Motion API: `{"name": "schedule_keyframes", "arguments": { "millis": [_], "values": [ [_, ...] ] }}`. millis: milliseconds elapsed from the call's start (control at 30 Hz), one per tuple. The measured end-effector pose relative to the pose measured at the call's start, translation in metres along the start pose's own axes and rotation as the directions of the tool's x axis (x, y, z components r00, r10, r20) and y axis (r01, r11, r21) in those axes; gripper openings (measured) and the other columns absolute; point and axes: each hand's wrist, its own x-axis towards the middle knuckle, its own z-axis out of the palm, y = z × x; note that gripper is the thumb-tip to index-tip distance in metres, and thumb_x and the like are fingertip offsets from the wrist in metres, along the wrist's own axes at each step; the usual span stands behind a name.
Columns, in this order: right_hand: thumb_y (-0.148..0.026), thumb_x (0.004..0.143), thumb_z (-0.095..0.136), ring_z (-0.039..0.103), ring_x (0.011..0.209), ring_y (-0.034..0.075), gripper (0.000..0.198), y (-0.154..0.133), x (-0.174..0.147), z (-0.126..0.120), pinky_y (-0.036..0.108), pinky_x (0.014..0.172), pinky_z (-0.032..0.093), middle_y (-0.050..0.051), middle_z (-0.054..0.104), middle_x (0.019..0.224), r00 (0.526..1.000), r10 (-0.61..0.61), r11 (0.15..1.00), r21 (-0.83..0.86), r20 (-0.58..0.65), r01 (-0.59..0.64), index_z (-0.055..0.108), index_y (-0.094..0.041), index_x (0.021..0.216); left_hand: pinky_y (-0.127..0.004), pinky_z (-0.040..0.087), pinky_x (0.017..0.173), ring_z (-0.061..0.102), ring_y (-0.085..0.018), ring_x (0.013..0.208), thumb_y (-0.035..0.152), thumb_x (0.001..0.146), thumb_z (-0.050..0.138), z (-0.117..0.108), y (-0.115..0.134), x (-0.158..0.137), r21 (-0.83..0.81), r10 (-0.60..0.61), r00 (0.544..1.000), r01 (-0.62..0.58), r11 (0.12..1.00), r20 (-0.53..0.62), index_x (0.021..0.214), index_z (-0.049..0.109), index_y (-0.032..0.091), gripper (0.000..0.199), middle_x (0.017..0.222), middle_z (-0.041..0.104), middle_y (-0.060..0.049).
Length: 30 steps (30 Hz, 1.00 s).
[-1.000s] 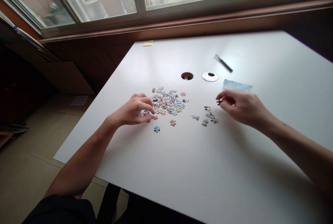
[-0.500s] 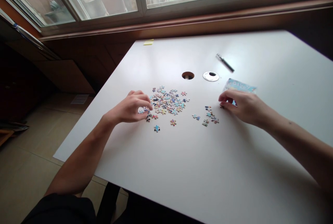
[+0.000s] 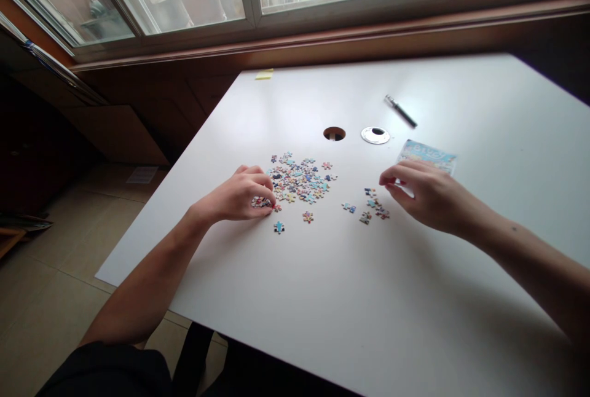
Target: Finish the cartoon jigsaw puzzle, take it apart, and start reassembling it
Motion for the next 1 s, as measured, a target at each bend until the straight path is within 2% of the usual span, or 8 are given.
{"name": "schedule_keyframes", "arguments": {
  "millis": [200, 400, 567, 633, 833, 1000],
  "values": [
    [-0.02, 0.09, 0.049, 0.059, 0.086, 0.024, 0.014, -0.001, -0.001, 0.001, 0.037, 0.077, 0.045, 0.007, 0.067, 0.094, 0.999, -0.027, 1.0, -0.008, 0.04, 0.027, 0.063, -0.023, 0.094, -0.036, 0.029, 0.103, 0.055, -0.019, 0.1, 0.02, 0.085, 0.065, 0.002, 0.002, 0.001, -0.015, -0.012, 1.0, 0.012, 1.0, 0.027, 0.082, 0.071, 0.024, 0.007, 0.092, 0.069, 0.0],
    [-0.021, 0.089, 0.05, 0.059, 0.086, 0.025, 0.014, -0.003, -0.001, 0.001, 0.038, 0.077, 0.045, 0.007, 0.067, 0.093, 0.999, -0.013, 1.0, 0.007, 0.051, 0.013, 0.063, -0.024, 0.094, -0.036, 0.029, 0.106, 0.057, -0.019, 0.101, 0.021, 0.082, 0.068, -0.014, -0.001, -0.005, -0.066, -0.033, 0.999, 0.034, 0.997, 0.026, 0.086, 0.07, 0.023, 0.005, 0.098, 0.069, -0.001],
    [-0.023, 0.088, 0.052, 0.06, 0.086, 0.025, 0.013, -0.004, -0.001, 0.003, 0.038, 0.076, 0.045, 0.007, 0.068, 0.092, 0.998, 0.002, 1.0, 0.027, 0.066, -0.004, 0.064, -0.025, 0.094, -0.035, 0.033, 0.104, 0.056, -0.02, 0.102, 0.02, 0.081, 0.071, -0.022, 0.008, -0.009, -0.128, 0.054, 0.984, -0.033, 0.991, 0.171, 0.084, 0.073, 0.026, 0.007, 0.096, 0.07, -0.001],
    [-0.024, 0.087, 0.053, 0.061, 0.086, 0.025, 0.013, -0.004, -0.001, 0.004, 0.038, 0.075, 0.045, 0.007, 0.068, 0.092, 0.998, 0.017, 0.999, 0.036, 0.065, -0.02, 0.064, -0.025, 0.093, -0.034, 0.036, 0.102, 0.056, -0.021, 0.104, 0.023, 0.082, 0.072, -0.025, 0.007, -0.012, -0.138, 0.072, 0.979, -0.046, 0.989, 0.19, 0.085, 0.075, 0.027, 0.006, 0.096, 0.07, -0.002],
    [-0.023, 0.089, 0.052, 0.06, 0.086, 0.024, 0.012, -0.004, 0.0, 0.006, 0.037, 0.076, 0.045, 0.009, 0.068, 0.093, 0.997, 0.021, 1.0, 0.004, 0.072, -0.021, 0.063, -0.022, 0.094, -0.031, 0.043, 0.09, 0.058, -0.018, 0.091, 0.025, 0.088, 0.068, -0.03, -0.009, -0.015, -0.068, -0.007, 0.999, 0.01, 0.998, 0.05, 0.088, 0.078, 0.028, 0.01, 0.09, 0.07, -0.003],
    [-0.022, 0.092, 0.052, 0.058, 0.086, 0.023, 0.01, -0.005, -0.001, 0.007, 0.036, 0.077, 0.045, 0.009, 0.067, 0.092, 0.996, 0.007, 1.0, 0.008, 0.094, -0.007, 0.062, -0.021, 0.095, -0.03, 0.043, 0.089, 0.057, -0.019, 0.093, 0.023, 0.085, 0.071, -0.018, -0.013, -0.01, -0.068, -0.005, 0.998, 0.009, 0.998, 0.062, 0.093, 0.075, 0.025, 0.009, 0.093, 0.07, -0.003]
  ]
}}
